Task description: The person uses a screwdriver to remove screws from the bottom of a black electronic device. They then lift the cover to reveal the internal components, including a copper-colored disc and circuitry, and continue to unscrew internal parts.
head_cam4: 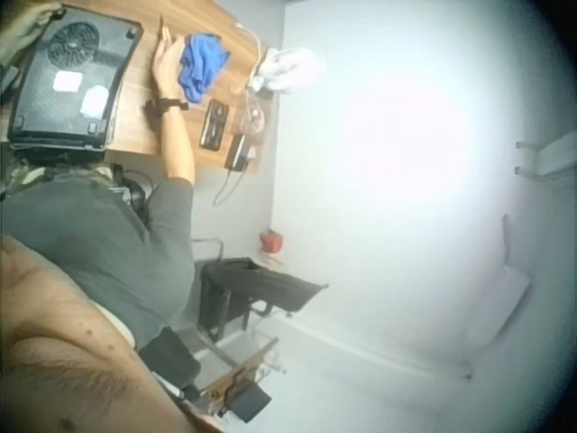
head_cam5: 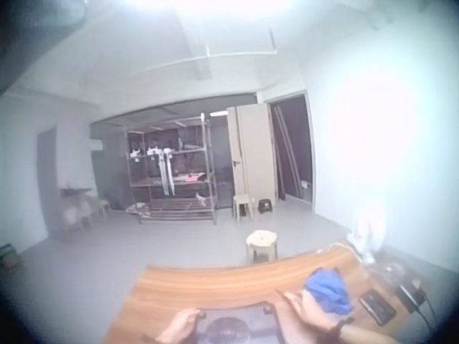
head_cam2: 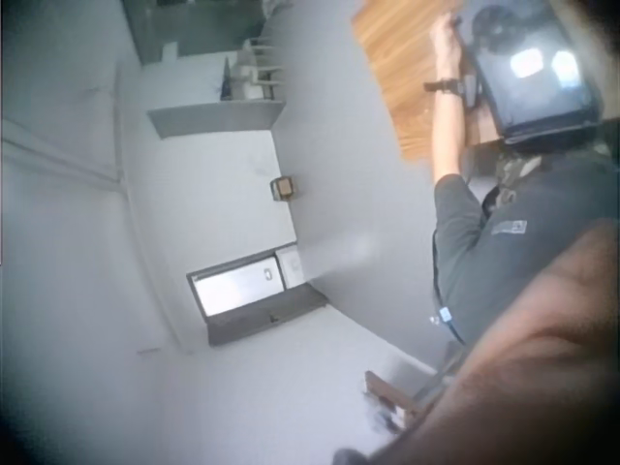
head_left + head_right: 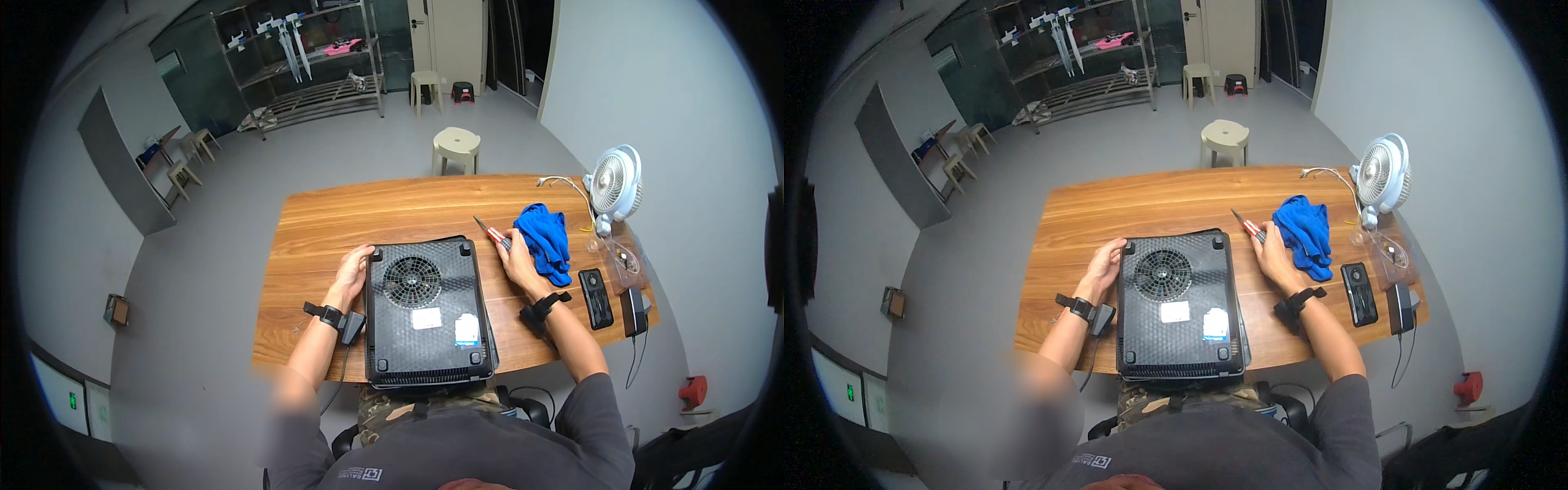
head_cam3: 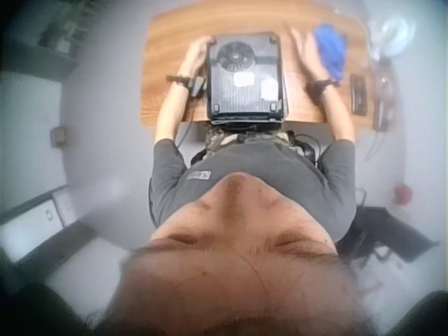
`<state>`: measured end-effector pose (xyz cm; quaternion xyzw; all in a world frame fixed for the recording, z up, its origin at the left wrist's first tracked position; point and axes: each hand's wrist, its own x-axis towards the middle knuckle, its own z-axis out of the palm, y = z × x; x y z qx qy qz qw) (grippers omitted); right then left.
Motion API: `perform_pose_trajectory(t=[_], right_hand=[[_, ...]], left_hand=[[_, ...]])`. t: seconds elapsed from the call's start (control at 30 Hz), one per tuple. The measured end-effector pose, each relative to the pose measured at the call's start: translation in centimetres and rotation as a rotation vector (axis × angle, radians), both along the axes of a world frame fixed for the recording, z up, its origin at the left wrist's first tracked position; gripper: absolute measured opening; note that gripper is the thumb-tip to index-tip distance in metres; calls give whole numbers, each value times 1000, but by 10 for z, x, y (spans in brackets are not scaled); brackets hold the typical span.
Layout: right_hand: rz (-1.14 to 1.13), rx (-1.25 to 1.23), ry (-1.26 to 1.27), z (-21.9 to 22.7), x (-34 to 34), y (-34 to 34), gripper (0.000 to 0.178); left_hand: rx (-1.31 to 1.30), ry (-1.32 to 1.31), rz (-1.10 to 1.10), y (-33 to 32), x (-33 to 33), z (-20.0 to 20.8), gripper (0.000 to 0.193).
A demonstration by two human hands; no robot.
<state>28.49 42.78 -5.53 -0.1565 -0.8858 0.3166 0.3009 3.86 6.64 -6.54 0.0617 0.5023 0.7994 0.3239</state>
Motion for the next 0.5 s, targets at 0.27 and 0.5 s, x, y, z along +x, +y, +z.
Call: perform_pose_trajectory(t=[0.27,0.5], right_hand=[[-44,196,-209,5,8,-7,42],[-29,321,-320,9,4,-4,44]], left_hand=[[-5,60,-2,-2,3,2,40],[-52,-49,19,2,9,10,21]])
